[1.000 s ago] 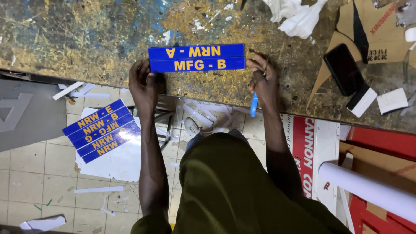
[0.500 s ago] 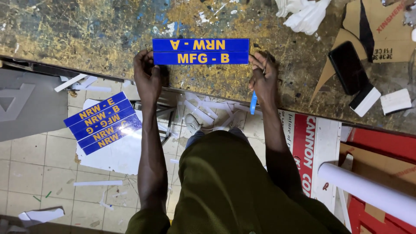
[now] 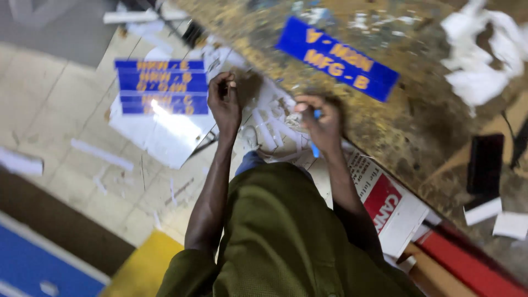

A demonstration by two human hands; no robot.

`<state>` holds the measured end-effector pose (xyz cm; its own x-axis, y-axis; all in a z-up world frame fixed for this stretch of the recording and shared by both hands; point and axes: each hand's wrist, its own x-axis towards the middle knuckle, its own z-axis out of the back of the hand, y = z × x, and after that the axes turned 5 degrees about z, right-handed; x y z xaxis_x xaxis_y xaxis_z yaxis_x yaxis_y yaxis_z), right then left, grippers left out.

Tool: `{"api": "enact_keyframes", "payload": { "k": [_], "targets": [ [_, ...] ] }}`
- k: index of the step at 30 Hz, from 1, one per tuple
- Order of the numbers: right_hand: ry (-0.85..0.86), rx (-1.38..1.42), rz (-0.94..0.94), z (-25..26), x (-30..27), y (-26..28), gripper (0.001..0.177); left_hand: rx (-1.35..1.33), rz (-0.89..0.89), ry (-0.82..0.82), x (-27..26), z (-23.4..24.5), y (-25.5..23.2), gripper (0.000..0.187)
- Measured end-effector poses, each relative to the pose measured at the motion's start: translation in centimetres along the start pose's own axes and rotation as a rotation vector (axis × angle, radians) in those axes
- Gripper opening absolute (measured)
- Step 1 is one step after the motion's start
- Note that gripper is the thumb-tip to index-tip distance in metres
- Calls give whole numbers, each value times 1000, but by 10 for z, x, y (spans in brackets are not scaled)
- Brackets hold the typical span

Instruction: Trimming and weeding vinyl lettering on blue sign strips using a utility knife on a workbench.

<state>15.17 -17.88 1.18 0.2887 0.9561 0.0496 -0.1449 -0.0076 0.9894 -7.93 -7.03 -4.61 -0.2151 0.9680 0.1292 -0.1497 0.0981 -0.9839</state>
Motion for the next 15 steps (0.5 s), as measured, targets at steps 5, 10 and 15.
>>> {"api": "enact_keyframes", "payload": {
  "k": [5, 10, 15],
  "targets": [
    [460, 78, -78, -132, 23, -59, 26, 155, 243, -161, -17, 101, 82, 25],
    [504, -142, -29, -238, 58, -180, 6, 119, 633, -177, -28, 180, 95, 23],
    [155, 72, -673, -280, 106, -186, 49, 100, 542, -38, -17, 208, 129, 8]
  ]
}}
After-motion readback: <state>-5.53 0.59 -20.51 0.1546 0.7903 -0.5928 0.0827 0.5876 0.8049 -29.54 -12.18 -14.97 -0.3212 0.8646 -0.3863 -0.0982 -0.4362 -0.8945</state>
